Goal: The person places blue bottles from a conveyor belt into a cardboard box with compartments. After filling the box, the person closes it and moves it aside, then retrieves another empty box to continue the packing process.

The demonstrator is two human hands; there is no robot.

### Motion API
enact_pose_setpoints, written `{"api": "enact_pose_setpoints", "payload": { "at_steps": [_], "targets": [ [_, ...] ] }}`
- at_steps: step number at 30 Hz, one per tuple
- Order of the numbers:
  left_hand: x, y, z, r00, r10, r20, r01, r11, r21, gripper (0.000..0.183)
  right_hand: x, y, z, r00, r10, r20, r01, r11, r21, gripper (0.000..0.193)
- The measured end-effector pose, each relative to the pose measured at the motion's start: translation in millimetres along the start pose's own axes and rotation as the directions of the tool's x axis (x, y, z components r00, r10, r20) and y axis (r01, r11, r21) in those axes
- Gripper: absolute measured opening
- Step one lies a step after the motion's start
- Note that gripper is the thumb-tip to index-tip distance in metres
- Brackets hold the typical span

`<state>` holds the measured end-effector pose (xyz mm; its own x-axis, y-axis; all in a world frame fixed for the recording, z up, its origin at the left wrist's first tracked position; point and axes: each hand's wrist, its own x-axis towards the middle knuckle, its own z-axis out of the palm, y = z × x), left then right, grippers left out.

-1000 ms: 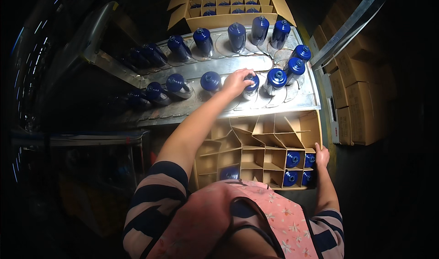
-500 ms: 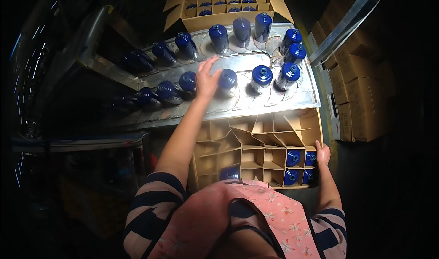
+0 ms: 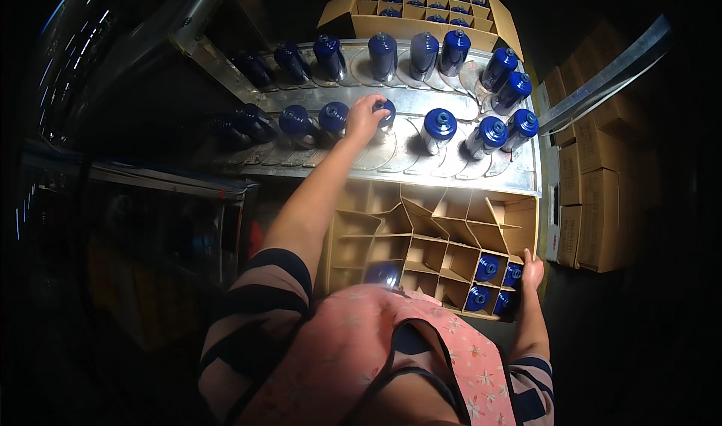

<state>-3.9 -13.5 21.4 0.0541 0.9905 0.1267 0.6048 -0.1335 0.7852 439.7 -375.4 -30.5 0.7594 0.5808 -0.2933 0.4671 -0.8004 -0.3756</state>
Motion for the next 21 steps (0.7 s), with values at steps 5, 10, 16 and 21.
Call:
{"api": "enact_pose_setpoints", "payload": {
  "at_steps": [5,10,16,21],
  "targets": [
    [-16,16,21,0.991,0.091,0.099,-0.088,0.996,-0.028,0.031,3,17,2,1.000,-0.029,0.002,0.029,0.999,-0.031,0.053],
    [-32,37,23,0.979,0.164,0.119,-0.162,0.986,-0.032,0.033,-2,27,2,0.995,-0.095,0.029,0.094,0.995,0.028,0.058],
    [-114,76,-15,0.951,0.309,0.007,-0.298,0.921,-0.251,0.033,-32,51,-33,0.983,-0.182,-0.024,0.182,0.983,0.028,0.061],
    [-234,34,-58,0.995,0.096,0.010,-0.091,0.971,-0.221,0.029,-50,68,-48,0.959,-0.283,-0.019,0.284,0.958,0.037,0.062]
  ]
}}
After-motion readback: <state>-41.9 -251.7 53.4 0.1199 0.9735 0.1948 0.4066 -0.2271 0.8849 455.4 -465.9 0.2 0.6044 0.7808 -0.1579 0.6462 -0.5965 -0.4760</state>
